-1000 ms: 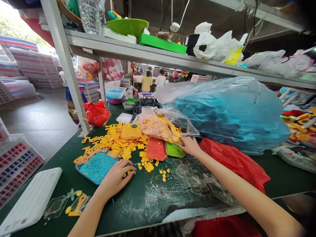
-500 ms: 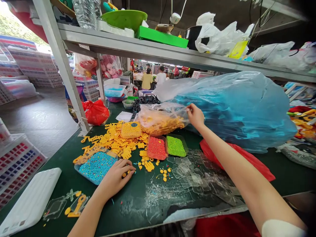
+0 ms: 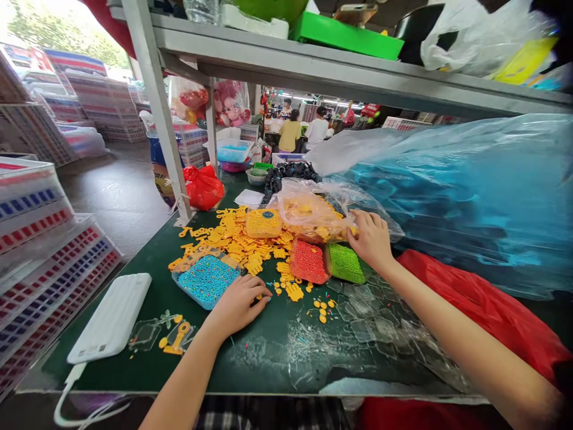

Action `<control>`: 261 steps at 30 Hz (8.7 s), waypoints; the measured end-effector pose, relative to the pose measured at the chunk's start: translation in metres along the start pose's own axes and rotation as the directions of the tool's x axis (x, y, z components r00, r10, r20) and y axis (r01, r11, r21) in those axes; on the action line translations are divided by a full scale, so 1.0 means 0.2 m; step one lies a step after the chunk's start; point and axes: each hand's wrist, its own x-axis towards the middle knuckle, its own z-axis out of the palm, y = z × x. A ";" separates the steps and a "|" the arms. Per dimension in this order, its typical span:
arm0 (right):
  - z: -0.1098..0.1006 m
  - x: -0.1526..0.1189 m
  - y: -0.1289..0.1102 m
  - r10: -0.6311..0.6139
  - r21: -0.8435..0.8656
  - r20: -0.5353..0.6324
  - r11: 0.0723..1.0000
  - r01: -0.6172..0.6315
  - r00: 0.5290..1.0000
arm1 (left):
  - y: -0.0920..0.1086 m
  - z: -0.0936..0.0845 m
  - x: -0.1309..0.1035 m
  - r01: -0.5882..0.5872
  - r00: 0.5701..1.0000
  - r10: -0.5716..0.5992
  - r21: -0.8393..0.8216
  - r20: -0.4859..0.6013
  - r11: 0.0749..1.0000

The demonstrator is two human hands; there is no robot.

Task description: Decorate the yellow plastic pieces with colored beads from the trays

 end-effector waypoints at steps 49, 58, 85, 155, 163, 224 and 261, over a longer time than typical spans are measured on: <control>-0.01 -0.54 -0.66 -0.426 0.658 0.240 0.732 0.177 0.872 | -0.17 0.24 0.77 0.238 0.948 -0.302 0.410 0.099 0.880; -0.01 -0.54 -0.69 -0.477 0.600 0.302 0.768 0.224 0.825 | -0.12 0.21 0.71 0.330 0.930 -0.365 0.351 0.035 0.876; -0.05 -0.54 -0.64 -0.552 0.764 0.361 0.637 0.101 0.752 | 0.09 0.07 0.01 0.068 0.987 -0.042 -0.166 0.155 0.984; -0.02 -0.57 -0.69 -0.525 0.719 0.216 0.656 0.230 0.823 | 0.16 0.07 -0.03 0.227 0.964 -0.242 0.127 0.114 0.965; -0.01 -0.58 -0.69 -0.526 0.702 0.201 0.665 0.253 0.826 | 0.14 0.08 -0.03 0.224 0.964 -0.216 -0.033 0.156 0.974; 0.01 -0.58 -0.68 -0.545 0.715 0.201 0.649 0.258 0.814 | 0.15 0.11 -0.05 0.312 0.949 -0.316 -0.165 0.000 0.936; 0.00 -0.57 -0.68 -0.555 0.714 0.223 0.653 0.253 0.801 | 0.17 0.10 -0.09 0.324 0.945 -0.324 0.014 0.042 0.946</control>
